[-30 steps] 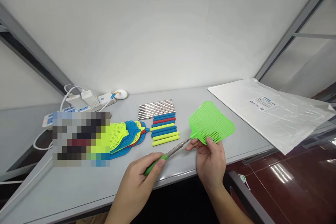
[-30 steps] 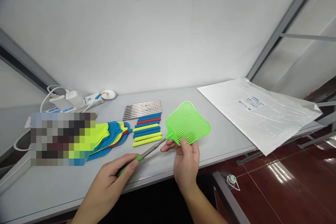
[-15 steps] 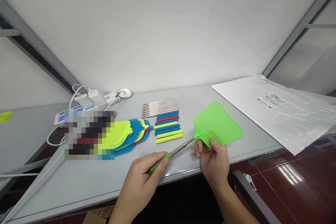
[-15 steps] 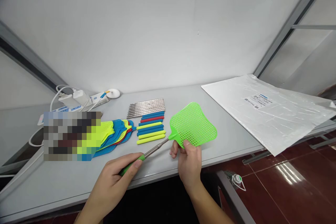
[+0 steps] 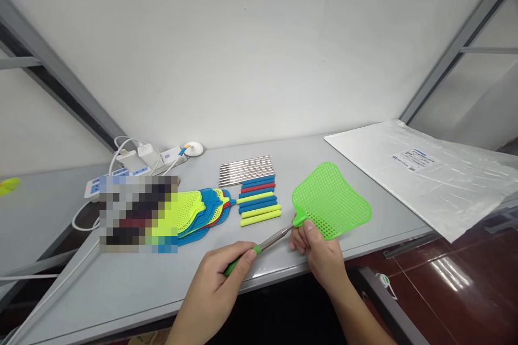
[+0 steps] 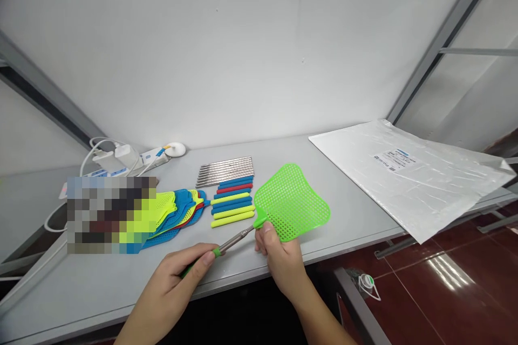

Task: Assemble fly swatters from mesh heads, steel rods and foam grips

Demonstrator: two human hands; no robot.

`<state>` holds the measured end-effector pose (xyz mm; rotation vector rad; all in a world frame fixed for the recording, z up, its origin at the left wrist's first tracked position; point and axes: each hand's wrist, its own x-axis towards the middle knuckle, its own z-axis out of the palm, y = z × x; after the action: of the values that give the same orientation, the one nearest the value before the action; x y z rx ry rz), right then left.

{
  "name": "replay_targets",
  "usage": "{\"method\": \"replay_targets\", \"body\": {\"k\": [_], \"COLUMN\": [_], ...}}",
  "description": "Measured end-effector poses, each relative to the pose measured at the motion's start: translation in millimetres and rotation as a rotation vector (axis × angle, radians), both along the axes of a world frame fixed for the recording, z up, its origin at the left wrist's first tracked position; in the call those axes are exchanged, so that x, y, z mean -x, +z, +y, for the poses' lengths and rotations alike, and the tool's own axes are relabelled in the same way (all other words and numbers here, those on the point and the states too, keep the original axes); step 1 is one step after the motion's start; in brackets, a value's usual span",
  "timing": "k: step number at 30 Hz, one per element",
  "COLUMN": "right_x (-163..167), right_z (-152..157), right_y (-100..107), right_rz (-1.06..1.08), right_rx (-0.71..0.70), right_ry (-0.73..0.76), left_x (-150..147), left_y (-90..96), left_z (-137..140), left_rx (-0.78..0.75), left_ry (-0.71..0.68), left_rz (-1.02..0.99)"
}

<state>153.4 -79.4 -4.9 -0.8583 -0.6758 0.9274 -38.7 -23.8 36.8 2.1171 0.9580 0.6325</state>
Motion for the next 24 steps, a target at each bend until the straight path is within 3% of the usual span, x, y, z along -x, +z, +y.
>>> {"method": "replay_targets", "body": {"k": [5,12,15,20,22,24], "right_x": [-2,-1,3,6,6,6], "right_z": [-3,-8,-7,0,1,1], "right_y": [6,15,14,16,17,16], "right_rz": [-0.026,-0.113,-0.058,0.212,0.268,0.265], "right_rx": [-0.015,0.018,0.04,0.096,0.116,0.118], "right_ry": [0.13,0.244,0.213,-0.057,-0.153,-0.231], "left_x": [2,0,-5,-9,-7,-4], "left_y": [6.3,11.7,12.2,15.4,16.5,16.7], "left_z": [-5,19,26,9,-1,-9], "left_rx": [-0.104,-0.565,-0.666,-0.541,-0.399,-0.192], "left_ry": [0.029,-0.057,-0.034,-0.102,-0.092,0.024], "left_rz": [0.025,0.01,-0.009,-0.042,-0.106,-0.22]}}
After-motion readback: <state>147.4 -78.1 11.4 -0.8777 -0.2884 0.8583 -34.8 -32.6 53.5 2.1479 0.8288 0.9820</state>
